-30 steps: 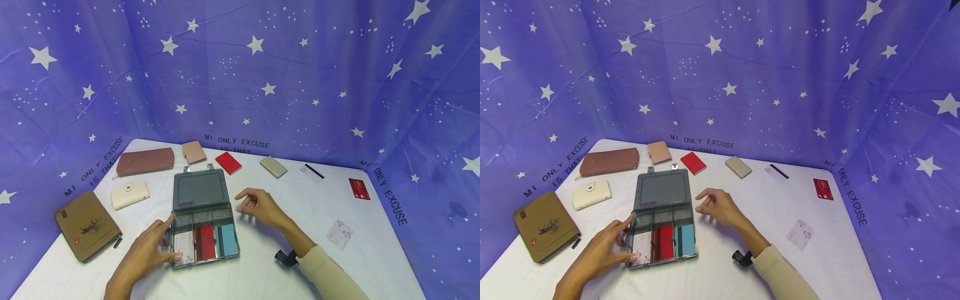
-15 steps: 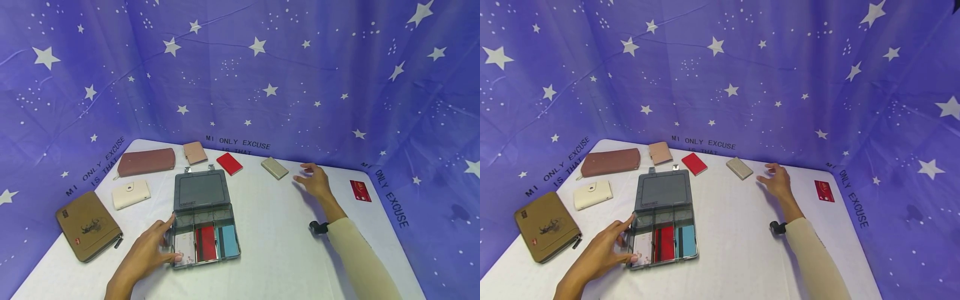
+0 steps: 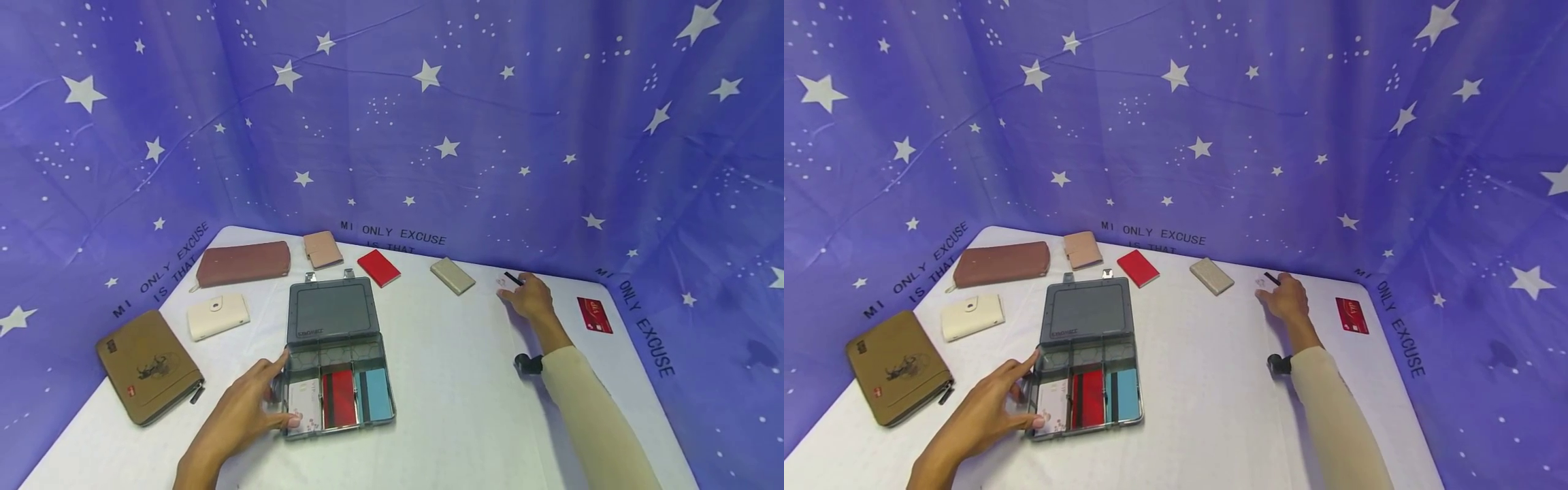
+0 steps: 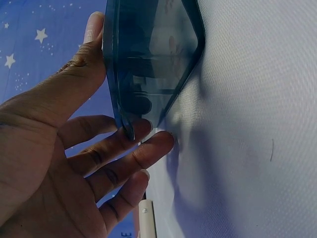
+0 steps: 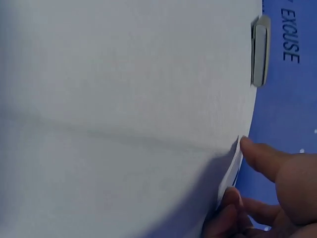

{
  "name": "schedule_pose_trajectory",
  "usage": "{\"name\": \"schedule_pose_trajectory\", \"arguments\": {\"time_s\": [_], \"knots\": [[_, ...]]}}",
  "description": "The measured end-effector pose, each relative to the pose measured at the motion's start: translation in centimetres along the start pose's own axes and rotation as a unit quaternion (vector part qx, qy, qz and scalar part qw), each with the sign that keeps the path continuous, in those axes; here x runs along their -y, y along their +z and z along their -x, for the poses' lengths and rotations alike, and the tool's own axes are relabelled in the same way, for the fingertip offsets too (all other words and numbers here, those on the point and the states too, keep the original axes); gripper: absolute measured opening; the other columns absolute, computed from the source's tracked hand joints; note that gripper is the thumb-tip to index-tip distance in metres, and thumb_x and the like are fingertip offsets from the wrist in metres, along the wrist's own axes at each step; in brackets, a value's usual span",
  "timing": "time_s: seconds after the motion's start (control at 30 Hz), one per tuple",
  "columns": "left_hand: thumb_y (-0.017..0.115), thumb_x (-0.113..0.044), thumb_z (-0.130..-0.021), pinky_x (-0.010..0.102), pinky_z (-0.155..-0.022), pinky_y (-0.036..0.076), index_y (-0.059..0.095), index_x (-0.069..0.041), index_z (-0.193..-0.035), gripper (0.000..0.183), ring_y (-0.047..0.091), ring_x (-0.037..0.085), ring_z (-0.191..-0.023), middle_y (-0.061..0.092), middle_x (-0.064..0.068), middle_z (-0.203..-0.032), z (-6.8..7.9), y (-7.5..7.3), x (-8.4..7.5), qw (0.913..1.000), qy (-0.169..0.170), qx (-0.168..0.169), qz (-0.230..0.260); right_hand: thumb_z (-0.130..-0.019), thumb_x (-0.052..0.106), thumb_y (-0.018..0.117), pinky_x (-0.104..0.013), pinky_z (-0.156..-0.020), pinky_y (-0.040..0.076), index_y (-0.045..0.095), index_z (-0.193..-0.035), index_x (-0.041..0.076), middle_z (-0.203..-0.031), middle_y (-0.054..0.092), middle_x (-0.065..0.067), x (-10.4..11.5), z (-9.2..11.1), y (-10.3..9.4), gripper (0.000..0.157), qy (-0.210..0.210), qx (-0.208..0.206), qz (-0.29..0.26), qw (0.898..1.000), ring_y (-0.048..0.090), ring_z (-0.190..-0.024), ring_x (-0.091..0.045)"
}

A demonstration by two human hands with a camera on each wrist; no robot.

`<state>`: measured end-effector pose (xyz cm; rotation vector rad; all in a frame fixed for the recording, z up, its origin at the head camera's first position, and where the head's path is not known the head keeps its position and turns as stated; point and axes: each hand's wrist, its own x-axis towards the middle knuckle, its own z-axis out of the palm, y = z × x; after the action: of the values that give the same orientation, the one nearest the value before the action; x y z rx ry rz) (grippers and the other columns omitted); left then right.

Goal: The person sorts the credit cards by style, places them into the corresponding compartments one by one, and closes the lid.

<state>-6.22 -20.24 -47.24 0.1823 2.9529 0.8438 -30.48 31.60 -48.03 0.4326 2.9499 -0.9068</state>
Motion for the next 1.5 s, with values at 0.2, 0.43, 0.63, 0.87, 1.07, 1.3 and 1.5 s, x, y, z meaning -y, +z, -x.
{"name": "schedule_pose_trajectory", "arguments": {"time_s": [0.2, 0.43, 0.63, 0.87, 1.07, 1.3, 1.5], "knots": [[0.091, -0.044, -0.061, 0.035, -0.080, 0.051, 0.035, -0.018, -0.156, 0.113, 0.057, 0.006, -0.085, 0.058, -0.001, -0.122, -0.1, 0.0, -0.2, 0.9999, -0.007, 0.009, 0.003, -0.090, 0.031, 0.072, -0.055, -0.093, 0.041, 0.057, -0.128, -0.001, -0.128, 0.056, -0.028, -0.6, 0.1, -0.3, 0.052, 0.017, 0.000, 0.009, 1.000, 0.050, -0.116, -0.045], [0.090, -0.046, -0.062, 0.035, -0.079, 0.051, 0.036, -0.016, -0.155, 0.112, 0.057, 0.006, -0.086, 0.058, -0.001, -0.121, -0.1, -0.2, -0.2, 1.0000, -0.005, 0.008, -0.001, -0.081, 0.032, 0.082, -0.035, -0.071, 0.042, 0.066, -0.106, 0.000, -0.097, 0.061, -0.015, -0.1, 1.9, -0.3, 0.044, -0.042, 0.043, 0.012, 0.998, 0.055, -0.088, -0.029], [0.089, -0.047, -0.062, 0.035, -0.080, 0.051, 0.037, -0.016, -0.155, 0.111, 0.058, 0.005, -0.086, 0.058, -0.001, -0.122, 0.0, -0.2, -0.1, 1.0000, 0.005, 0.000, -0.002, -0.087, 0.013, 0.076, -0.028, -0.063, 0.043, 0.065, -0.095, 0.001, -0.082, 0.059, -0.008, 2.1, 5.1, 0.0, 0.018, -0.164, 0.155, -0.019, 0.974, 0.052, -0.075, -0.019], [0.089, -0.048, -0.063, 0.035, -0.079, 0.051, 0.037, -0.015, -0.155, 0.110, 0.057, 0.005, -0.086, 0.058, -0.002, -0.122, 0.0, -0.1, 0.1, 0.9998, 0.016, -0.009, -0.005, -0.094, 0.000, 0.062, -0.023, -0.054, 0.041, 0.062, -0.116, 0.005, -0.082, 0.056, -0.015, 6.2, 10.0, 1.2, 0.022, -0.295, 0.307, -0.091, 0.900, 0.049, -0.064, -0.016], [0.089, -0.047, -0.063, 0.035, -0.079, 0.051, 0.037, -0.015, -0.155, 0.110, 0.057, 0.005, -0.085, 0.059, -0.002, -0.122, 0.0, -0.1, 0.1, 0.9998, 0.015, -0.010, -0.004, -0.095, -0.009, 0.050, -0.022, -0.051, 0.042, 0.058, -0.128, 0.009, -0.085, 0.056, -0.018, 10.4, 13.7, 2.7, 0.038, -0.336, 0.403, -0.147, 0.838, 0.049, -0.059, -0.020], [0.089, -0.047, -0.063, 0.034, -0.078, 0.051, 0.040, -0.014, -0.153, 0.108, 0.057, 0.005, -0.085, 0.059, -0.004, -0.113, 0.1, -0.2, 0.0, 0.9995, 0.026, -0.019, 0.001, -0.096, 0.000, 0.061, -0.041, -0.052, 0.052, 0.060, -0.127, 0.016, -0.081, 0.063, -0.013, 14.7, 17.8, 6.7, 0.036, -0.326, 0.433, -0.188, 0.819, 0.059, -0.060, -0.036], [0.089, -0.047, -0.063, 0.033, -0.077, 0.050, 0.041, -0.014, -0.152, 0.107, 0.057, 0.006, -0.086, 0.059, -0.004, -0.113, 0.1, -0.1, 0.0, 0.9994, 0.026, -0.020, 0.009, -0.090, 0.011, 0.074, -0.039, -0.059, 0.058, 0.063, -0.120, 0.018, -0.073, 0.068, -0.005, 17.8, 21.0, 11.0, 0.033, -0.309, 0.410, -0.195, 0.836, 0.066, -0.059, -0.033]]}}
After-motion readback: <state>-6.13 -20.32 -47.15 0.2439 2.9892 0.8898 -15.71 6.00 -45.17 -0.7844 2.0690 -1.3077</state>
